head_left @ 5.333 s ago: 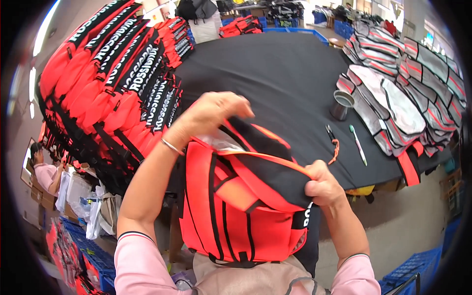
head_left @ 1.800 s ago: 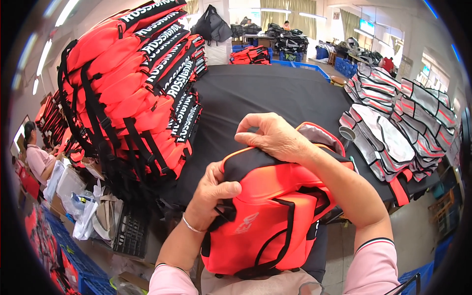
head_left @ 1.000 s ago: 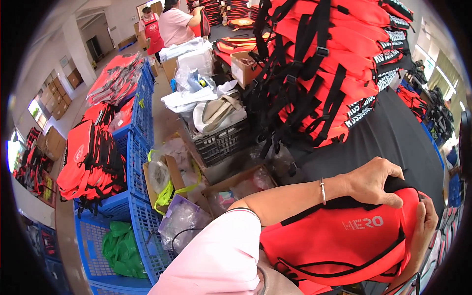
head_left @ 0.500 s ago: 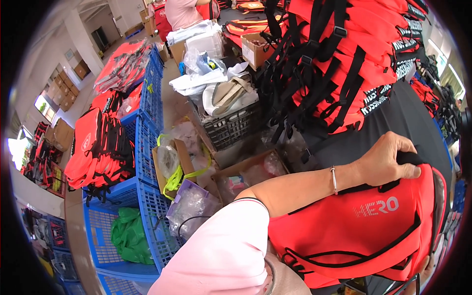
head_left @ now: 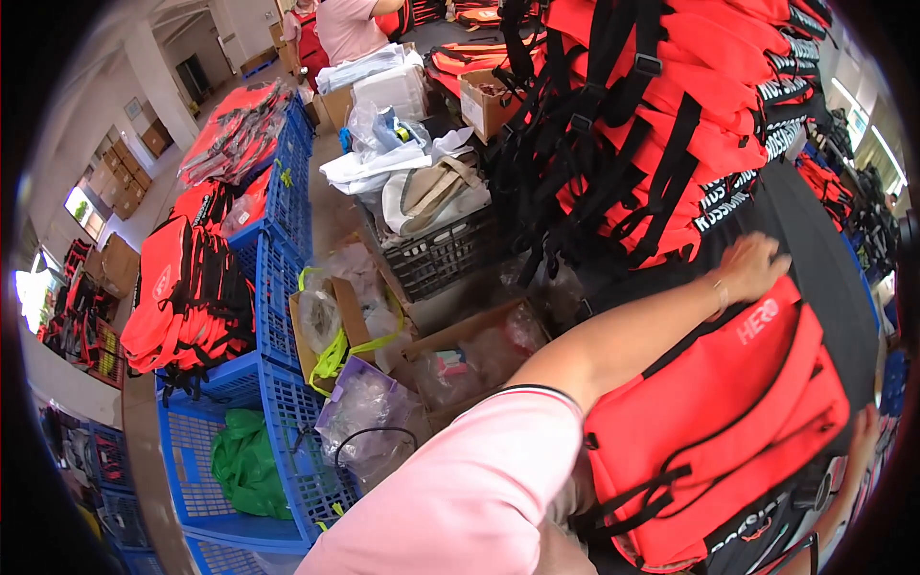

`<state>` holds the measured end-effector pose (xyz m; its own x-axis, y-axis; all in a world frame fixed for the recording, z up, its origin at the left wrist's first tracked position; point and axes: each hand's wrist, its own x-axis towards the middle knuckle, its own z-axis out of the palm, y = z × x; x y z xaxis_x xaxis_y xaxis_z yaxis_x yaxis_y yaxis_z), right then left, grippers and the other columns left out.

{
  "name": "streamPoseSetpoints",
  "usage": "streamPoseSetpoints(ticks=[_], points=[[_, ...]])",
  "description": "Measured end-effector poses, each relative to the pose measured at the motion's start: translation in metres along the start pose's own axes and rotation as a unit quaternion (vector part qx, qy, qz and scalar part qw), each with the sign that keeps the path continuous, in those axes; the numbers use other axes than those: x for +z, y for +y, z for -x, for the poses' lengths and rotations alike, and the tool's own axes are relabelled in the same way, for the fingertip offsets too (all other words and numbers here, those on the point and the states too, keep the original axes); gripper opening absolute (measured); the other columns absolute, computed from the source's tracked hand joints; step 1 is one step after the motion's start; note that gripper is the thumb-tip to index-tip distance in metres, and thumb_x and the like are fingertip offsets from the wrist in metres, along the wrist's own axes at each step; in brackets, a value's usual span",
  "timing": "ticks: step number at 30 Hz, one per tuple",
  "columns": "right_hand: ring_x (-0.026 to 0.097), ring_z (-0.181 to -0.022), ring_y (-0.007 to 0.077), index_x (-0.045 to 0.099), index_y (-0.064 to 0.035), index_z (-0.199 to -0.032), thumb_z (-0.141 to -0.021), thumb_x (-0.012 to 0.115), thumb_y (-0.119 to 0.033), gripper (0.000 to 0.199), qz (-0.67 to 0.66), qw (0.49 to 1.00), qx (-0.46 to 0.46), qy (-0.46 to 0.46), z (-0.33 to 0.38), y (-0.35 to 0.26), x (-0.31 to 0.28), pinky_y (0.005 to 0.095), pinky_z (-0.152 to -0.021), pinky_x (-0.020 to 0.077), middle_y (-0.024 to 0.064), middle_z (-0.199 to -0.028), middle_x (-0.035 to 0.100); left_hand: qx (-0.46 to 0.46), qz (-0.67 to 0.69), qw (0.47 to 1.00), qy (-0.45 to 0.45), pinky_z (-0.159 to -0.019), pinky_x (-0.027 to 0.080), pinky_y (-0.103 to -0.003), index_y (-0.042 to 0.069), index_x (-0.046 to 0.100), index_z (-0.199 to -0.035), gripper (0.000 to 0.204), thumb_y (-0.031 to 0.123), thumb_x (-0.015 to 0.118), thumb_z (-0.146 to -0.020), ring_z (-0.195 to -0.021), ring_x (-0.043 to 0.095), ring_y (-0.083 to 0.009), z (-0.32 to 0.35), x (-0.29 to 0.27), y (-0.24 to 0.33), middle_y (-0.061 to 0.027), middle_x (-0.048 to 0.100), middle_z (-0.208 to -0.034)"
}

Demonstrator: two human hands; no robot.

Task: The recorder is inspecting athletic bags, checking zippers, and trimming loose threads with nippers in a factory setting.

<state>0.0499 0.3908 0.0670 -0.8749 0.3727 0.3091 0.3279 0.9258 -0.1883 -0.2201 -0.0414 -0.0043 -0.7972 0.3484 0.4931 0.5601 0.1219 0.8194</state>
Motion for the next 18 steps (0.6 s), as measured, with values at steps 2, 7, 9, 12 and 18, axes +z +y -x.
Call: streamPoseSetpoints(ticks=[2,7,9,12,18], points=[[0.048,-0.133,0.0293,0.046,0.0067,-0.139,-0.102,0.051,-0.028,0.051,-0.108,0.992,0.044,-0.055,0.05,-0.033,0.084,0.0345,-0.113,0.0336,0.0201,-0.14,0.053,-0.017,-0.069,0.983,-0.17,-0.096,0.044,-0.056,0.004,0.061,-0.124,0.058,0.048,0.065,-0.085,-0.122,0.049,-0.0418,0.058,-0.007,-0.025,-0.0249,0.05,-0.134],[0.013,-0.15,0.0384,0.015,-0.0218,-0.158,-0.102,0.042,-0.03,0.064,0.319,0.931,0.101,-0.145,0.171,-0.086,0.226,0.0647,-0.112,0.0226,0.0136,-0.164,0.009,-0.075,-0.077,0.962,-0.25,-0.119,0.023,-0.051,0.015,0.029,-0.155,0.104,0.037,0.084,-0.069,-0.148,0.014,-0.0431,0.176,-0.027,-0.057,-0.0304,0.016,-0.158],[0.013,-0.15,0.0383,0.015,-0.0209,-0.159,-0.102,0.042,-0.027,0.064,0.284,0.943,0.086,-0.148,0.181,-0.109,0.229,0.0636,-0.112,0.0233,0.012,-0.165,0.01,-0.096,-0.036,0.97,-0.221,-0.12,0.022,-0.045,0.015,0.03,-0.154,0.102,0.03,0.084,-0.069,-0.148,0.016,-0.0417,0.198,-0.041,-0.058,-0.0311,0.02,-0.157],[0.013,-0.15,0.0384,0.014,-0.0203,-0.159,-0.101,0.041,-0.023,0.064,0.252,0.957,0.063,-0.129,0.206,-0.12,0.222,0.0621,-0.112,0.0244,0.0106,-0.165,0.011,-0.104,-0.026,0.973,-0.205,-0.12,0.022,-0.046,0.014,0.032,-0.153,0.099,0.026,0.083,-0.069,-0.148,0.017,-0.0408,0.224,-0.053,-0.046,-0.03,0.026,-0.155],[0.011,-0.151,0.0357,0.013,-0.021,-0.159,-0.1,0.043,-0.02,0.066,0.235,0.966,0.045,-0.098,0.244,-0.118,0.213,0.0601,-0.113,0.0218,0.0105,-0.165,0.01,-0.101,-0.01,0.975,-0.197,-0.12,0.024,-0.047,0.014,0.036,-0.152,0.094,0.022,0.082,-0.07,-0.147,0.021,-0.0404,0.251,-0.058,-0.034,-0.0277,0.031,-0.154]])
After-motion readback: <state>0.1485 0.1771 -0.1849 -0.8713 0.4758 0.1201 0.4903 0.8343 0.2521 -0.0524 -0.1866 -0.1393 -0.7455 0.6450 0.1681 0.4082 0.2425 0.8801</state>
